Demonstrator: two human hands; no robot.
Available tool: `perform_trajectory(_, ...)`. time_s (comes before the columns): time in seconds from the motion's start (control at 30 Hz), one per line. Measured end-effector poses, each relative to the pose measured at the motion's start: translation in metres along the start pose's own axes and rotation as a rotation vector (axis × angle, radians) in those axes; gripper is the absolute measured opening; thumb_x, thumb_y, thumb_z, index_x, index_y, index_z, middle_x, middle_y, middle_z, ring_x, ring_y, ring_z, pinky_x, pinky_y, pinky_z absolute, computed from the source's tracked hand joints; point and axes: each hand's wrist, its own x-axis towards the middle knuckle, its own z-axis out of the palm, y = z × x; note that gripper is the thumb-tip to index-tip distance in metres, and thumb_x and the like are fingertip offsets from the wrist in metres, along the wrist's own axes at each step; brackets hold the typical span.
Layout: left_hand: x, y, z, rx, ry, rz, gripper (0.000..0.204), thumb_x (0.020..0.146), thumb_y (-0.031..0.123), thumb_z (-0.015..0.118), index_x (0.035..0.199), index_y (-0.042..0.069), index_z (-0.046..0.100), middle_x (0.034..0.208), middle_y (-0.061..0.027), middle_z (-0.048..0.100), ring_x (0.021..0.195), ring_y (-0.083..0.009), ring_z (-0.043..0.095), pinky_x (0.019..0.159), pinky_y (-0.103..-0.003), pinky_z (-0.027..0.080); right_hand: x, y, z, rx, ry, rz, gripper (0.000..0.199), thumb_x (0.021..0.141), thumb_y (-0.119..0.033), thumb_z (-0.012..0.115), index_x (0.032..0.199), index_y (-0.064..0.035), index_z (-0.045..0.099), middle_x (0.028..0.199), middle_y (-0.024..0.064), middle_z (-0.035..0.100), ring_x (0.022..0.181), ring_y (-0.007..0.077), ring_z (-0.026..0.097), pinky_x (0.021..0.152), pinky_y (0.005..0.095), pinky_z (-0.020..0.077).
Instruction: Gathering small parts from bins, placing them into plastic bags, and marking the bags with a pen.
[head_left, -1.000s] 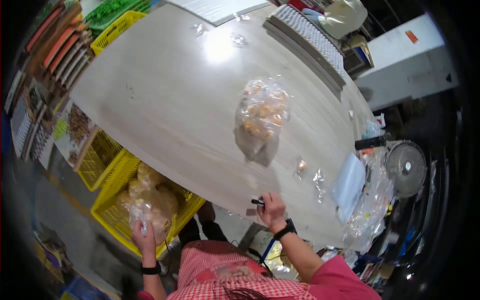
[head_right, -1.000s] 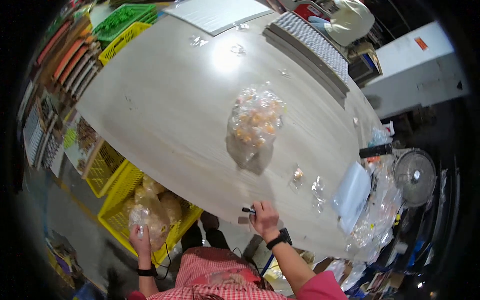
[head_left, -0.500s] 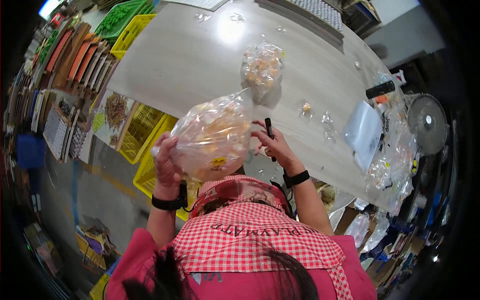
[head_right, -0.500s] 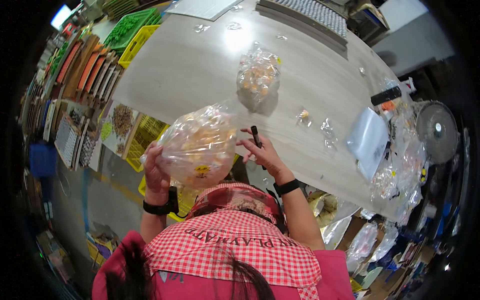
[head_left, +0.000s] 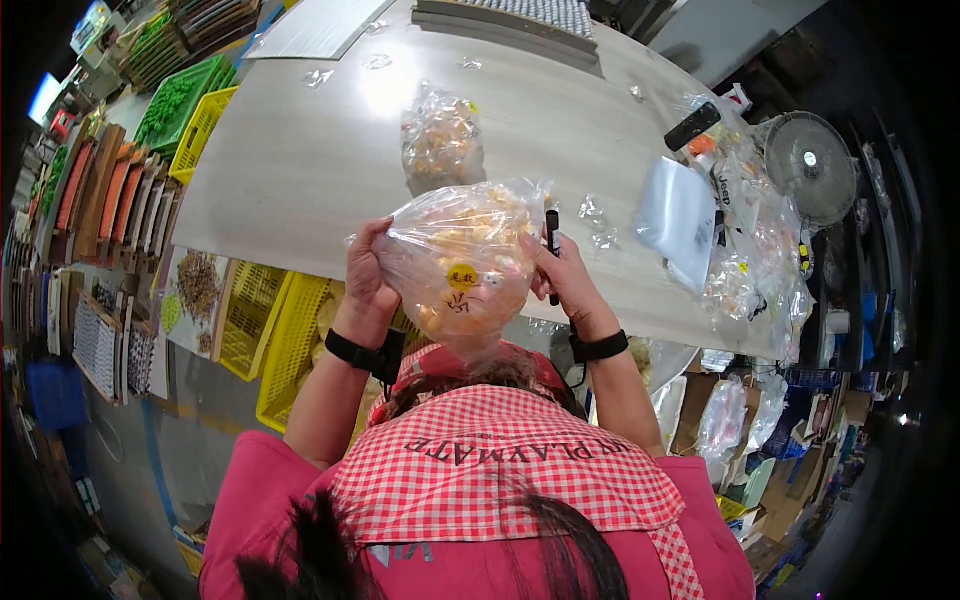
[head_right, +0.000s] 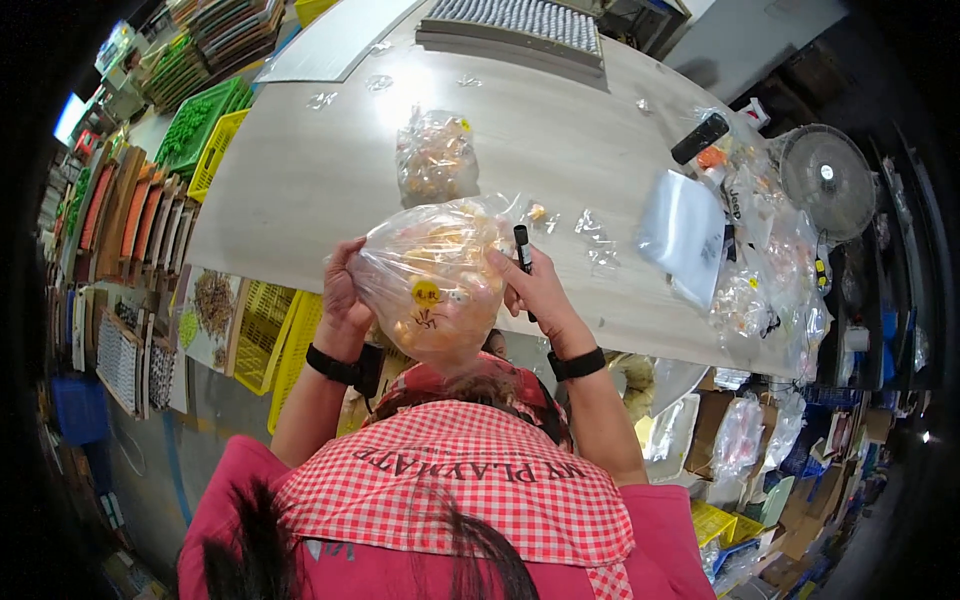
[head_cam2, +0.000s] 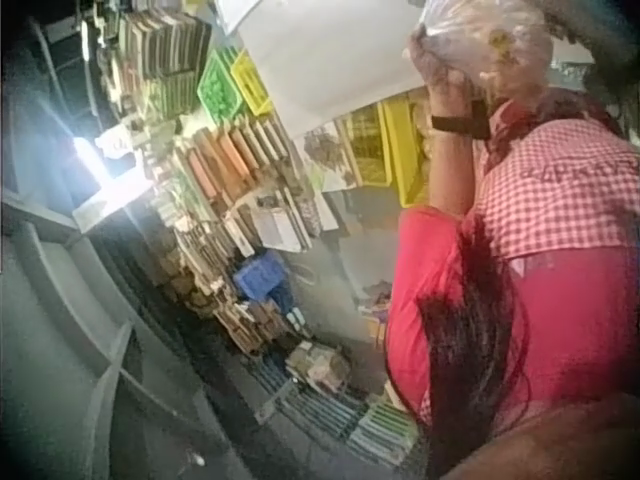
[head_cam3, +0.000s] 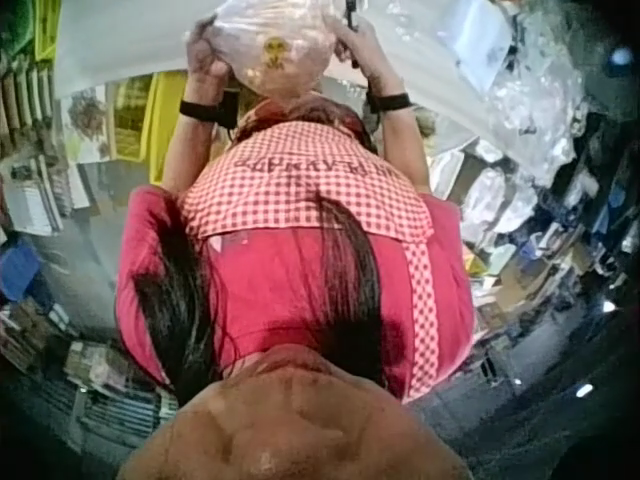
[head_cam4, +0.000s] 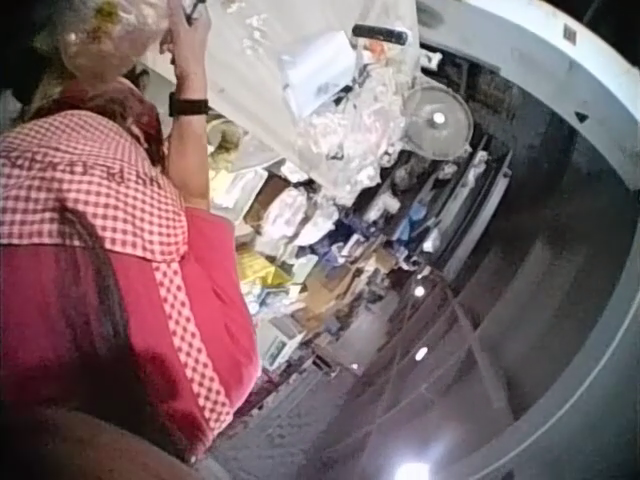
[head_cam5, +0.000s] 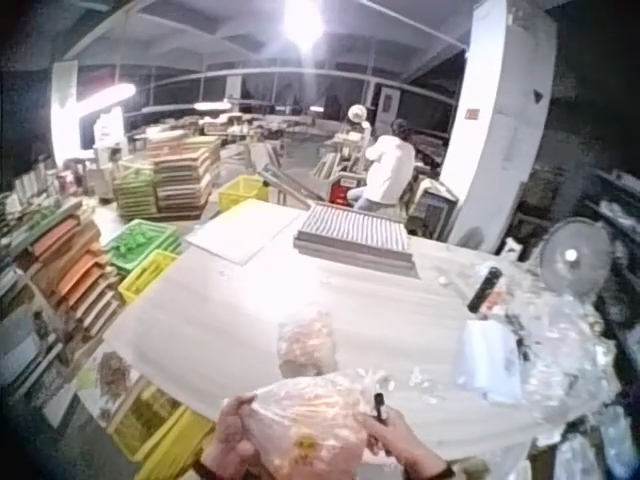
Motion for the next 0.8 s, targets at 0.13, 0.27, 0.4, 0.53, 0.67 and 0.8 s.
perform_trajectory(0.13,0.039,-0.013,-0.014,0.037,0.048,-0.055,0.035,0.083,0.022,0.056,0.105,-0.004,0.058,0.104,-0.0159,0.065,0.095,-0.0281,0.064,0.091,-0.039,0.049,0.001,-0.009,-0.023,-0.062,0.033,-0.001,0.039,0.086,-0.042,0.064,0.084,-0.0064,0.048,0.046,-0.0008,0.044,0.036,0.0077,0.044,0.034,0.0212,0.0311)
perform_trajectory(0.27,0.060,-0.021,-0.007,0.123,0.083,-0.098,0.032,0.082,0.022,0.057,0.101,-0.003,0.060,0.097,-0.0143,0.066,0.088,-0.0273,0.065,0.085,-0.038,0.052,0.004,-0.003,-0.046,-0.105,-0.015,0.069,0.038,0.088,-0.042,0.061,0.091,-0.0049,0.052,0.053,0.0019,0.054,0.039,0.0075,0.048,0.036,0.0197,0.0300)
perform_trajectory(0.4,0.076,-0.011,-0.012,0.530,0.106,-0.029,0.017,0.079,0.023,0.062,0.082,0.007,0.060,0.074,-0.0033,0.062,0.068,-0.0160,0.060,0.066,-0.028,0.050,0.008,0.019,-0.076,-0.197,-0.154,0.126,0.043,0.086,-0.032,0.061,0.115,-0.0009,0.054,0.086,0.0073,0.069,0.050,0.0095,0.059,0.039,0.0188,0.0300)
perform_trajectory(0.53,0.098,0.000,-0.023,1.107,0.109,0.122,0.012,0.076,0.018,0.068,0.078,0.008,0.062,0.069,0.0041,0.055,0.062,-0.0065,0.049,0.056,-0.022,0.041,0.022,0.054,-0.120,-0.124,-0.056,0.212,0.041,0.085,-0.028,0.061,0.115,-0.0015,0.052,0.086,0.0093,0.069,0.053,0.0116,0.063,0.038,0.0202,0.0296)
perform_trajectory(0.67,0.105,0.029,-0.037,1.560,0.442,0.445,0.033,0.075,0.022,0.071,0.101,0.003,0.063,0.076,-0.0047,0.059,0.070,-0.0133,0.055,0.071,-0.028,0.046,0.054,0.073,-0.149,-0.117,0.108,0.232,0.041,0.084,-0.024,0.062,0.117,-0.0021,0.051,0.087,0.0100,0.067,0.054,0.0135,0.063,0.036,0.0210,0.0316)
perform_trajectory(0.8,0.083,0.031,-0.011,2.261,0.456,1.196,0.044,0.073,0.017,0.069,0.113,0.003,0.056,0.104,-0.0177,0.059,0.097,-0.0330,0.056,0.082,-0.040,0.047,0.109,0.098,-0.167,-0.167,0.297,0.253,0.047,0.082,-0.025,0.063,0.117,0.0021,0.049,0.090,0.0120,0.062,0.052,0.0216,0.064,0.034,0.0266,0.0375)
